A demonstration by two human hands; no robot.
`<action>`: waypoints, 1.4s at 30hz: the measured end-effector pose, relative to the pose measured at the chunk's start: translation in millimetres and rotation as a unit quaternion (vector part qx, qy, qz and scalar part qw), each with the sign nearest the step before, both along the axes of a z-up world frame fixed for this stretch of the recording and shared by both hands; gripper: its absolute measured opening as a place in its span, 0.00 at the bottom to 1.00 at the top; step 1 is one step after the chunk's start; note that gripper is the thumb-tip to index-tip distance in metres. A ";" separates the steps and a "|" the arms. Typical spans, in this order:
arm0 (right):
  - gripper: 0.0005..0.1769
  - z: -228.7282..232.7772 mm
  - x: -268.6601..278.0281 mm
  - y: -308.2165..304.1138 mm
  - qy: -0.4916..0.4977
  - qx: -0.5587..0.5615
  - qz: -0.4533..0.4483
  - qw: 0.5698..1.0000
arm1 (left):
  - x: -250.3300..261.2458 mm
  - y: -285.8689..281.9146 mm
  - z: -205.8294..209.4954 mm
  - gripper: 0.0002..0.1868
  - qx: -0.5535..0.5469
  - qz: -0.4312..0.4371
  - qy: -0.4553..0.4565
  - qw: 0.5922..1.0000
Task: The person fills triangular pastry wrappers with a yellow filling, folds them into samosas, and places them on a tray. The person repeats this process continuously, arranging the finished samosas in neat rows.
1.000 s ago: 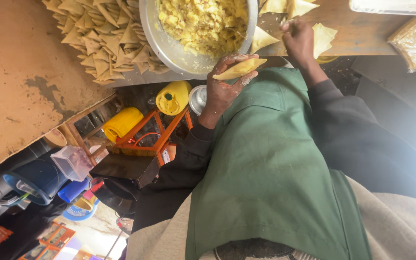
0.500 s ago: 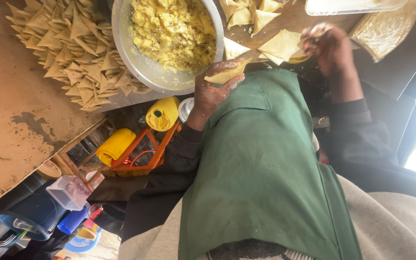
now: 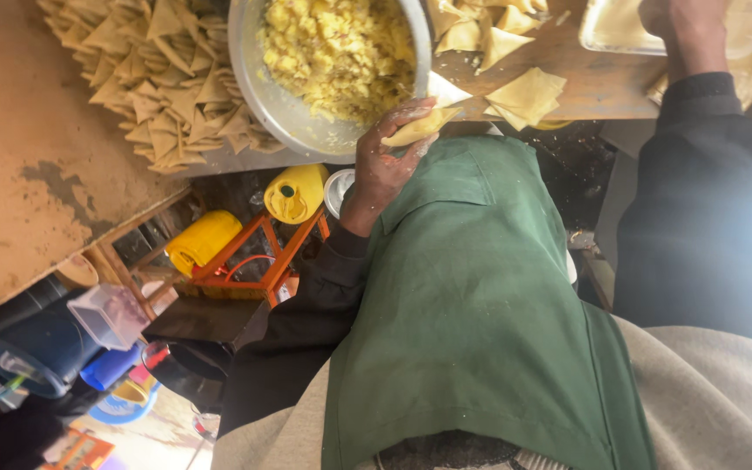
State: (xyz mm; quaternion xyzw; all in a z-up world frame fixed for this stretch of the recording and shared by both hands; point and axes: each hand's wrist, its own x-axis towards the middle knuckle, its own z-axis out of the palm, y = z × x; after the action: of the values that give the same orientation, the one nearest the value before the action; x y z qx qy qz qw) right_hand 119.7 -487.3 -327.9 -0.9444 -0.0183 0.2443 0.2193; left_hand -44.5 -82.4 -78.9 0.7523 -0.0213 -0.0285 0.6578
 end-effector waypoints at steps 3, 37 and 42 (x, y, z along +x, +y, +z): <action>0.20 -5.5 5.8 -3.3 0.058 0.022 -0.002 0.998 | -3.2 5.9 -0.9 0.18 0.017 0.028 -0.025 0.999; 0.40 310.8 -128.0 241.7 0.033 0.510 0.100 0.853 | 0.6 34.3 36.3 0.23 0.085 0.113 -0.201 0.969; 0.37 320.4 -122.7 243.4 0.038 0.485 0.117 0.866 | 5.5 35.7 42.5 0.24 0.108 0.098 -0.192 0.970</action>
State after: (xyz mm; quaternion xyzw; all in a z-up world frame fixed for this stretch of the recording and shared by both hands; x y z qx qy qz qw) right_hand -3.0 -243.9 -7.4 -0.6996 -0.2369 0.2641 0.6202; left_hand -39.0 -46.6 -36.5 0.8088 -0.0701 0.1794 0.5557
